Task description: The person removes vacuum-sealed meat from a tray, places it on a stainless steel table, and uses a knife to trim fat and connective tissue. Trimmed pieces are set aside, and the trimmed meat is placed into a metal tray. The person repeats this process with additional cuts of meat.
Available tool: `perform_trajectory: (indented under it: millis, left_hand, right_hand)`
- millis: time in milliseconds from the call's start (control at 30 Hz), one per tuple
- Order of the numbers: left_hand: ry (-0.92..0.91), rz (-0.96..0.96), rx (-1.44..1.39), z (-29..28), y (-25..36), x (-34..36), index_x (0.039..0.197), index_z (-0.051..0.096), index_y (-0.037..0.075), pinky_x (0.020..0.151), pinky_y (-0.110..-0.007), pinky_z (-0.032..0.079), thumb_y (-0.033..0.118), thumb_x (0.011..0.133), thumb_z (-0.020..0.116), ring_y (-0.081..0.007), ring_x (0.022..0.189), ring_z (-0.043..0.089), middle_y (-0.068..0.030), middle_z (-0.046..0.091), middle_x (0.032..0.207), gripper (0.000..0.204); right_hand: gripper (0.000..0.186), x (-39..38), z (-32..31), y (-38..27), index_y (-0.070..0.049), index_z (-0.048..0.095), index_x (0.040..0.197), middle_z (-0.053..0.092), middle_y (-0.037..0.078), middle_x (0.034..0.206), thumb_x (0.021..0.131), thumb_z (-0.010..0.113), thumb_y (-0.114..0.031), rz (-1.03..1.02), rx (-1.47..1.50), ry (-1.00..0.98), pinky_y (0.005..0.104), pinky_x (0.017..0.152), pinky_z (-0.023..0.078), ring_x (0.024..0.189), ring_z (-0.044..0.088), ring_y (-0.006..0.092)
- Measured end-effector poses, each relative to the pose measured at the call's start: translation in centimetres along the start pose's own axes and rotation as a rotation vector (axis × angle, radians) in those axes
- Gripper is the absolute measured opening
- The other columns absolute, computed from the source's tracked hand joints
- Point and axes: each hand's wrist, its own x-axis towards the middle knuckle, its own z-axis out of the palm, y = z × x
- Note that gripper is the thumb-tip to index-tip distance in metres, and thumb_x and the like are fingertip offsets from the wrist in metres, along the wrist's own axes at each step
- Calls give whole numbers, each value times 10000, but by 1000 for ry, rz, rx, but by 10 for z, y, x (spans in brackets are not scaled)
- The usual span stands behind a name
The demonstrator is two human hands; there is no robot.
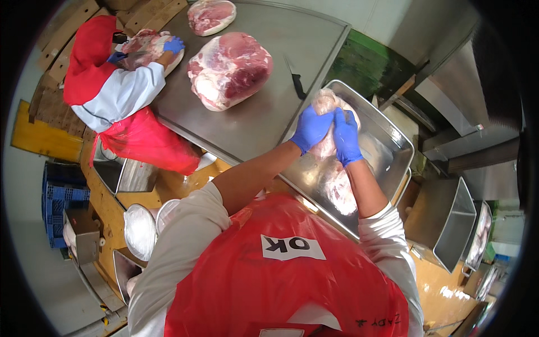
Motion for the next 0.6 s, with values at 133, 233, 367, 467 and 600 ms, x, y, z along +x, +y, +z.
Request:
perform_trajectory:
  millis: [133, 233, 367, 467, 600]
  left_hand:
    - [72, 68, 352, -59, 0, -32, 1171, 667, 1, 901, -383, 528, 270, 888, 714, -221, 1005, 673, -147, 714, 1071, 393]
    - [330, 51, 200, -128, 9, -89, 1226, 631, 8, 962, -386, 497, 292, 895, 712, -230, 1085, 639, -148, 679, 1159, 444]
    - [630, 102, 223, -238, 9, -191, 1243, 621, 14, 891, -374, 527, 339, 901, 725, -220, 1007, 659, -130, 697, 1105, 483]
    - [900, -74, 442, -302, 10, -278, 1163, 653, -37, 877, -373, 533, 405, 897, 702, -239, 982, 674, -189, 705, 1055, 518]
    - [1110, -405, 502, -375, -9, -397, 1188, 657, -50, 891, -411, 528, 477, 854, 711, -317, 1018, 690, -247, 704, 1094, 626]
  right_hand:
    - [436, -17, -26, 38, -88, 512, 1427, 647, 66, 1098, 1032, 577, -261, 265, 167, -474, 272, 879, 518, 1029, 602, 127]
    - [401, -36, -68, 115, -88, 540, 1406, 665, 26, 930, 1042, 546, -258, 270, -81, -546, 258, 697, 529, 774, 620, 101]
    - [332, -73, -162, 241, -41, 635, 1121, 707, 87, 944, 1006, 582, -348, 705, -128, -409, 284, 636, 536, 748, 662, 157]
    - [357, -84, -237, 324, -72, 614, 1128, 701, 128, 869, 960, 658, -383, 911, -342, -341, 353, 533, 526, 612, 645, 209]
    - [297, -45, -260, 371, -77, 635, 1062, 649, 77, 759, 973, 641, -361, 812, -387, -496, 308, 490, 485, 553, 604, 178]
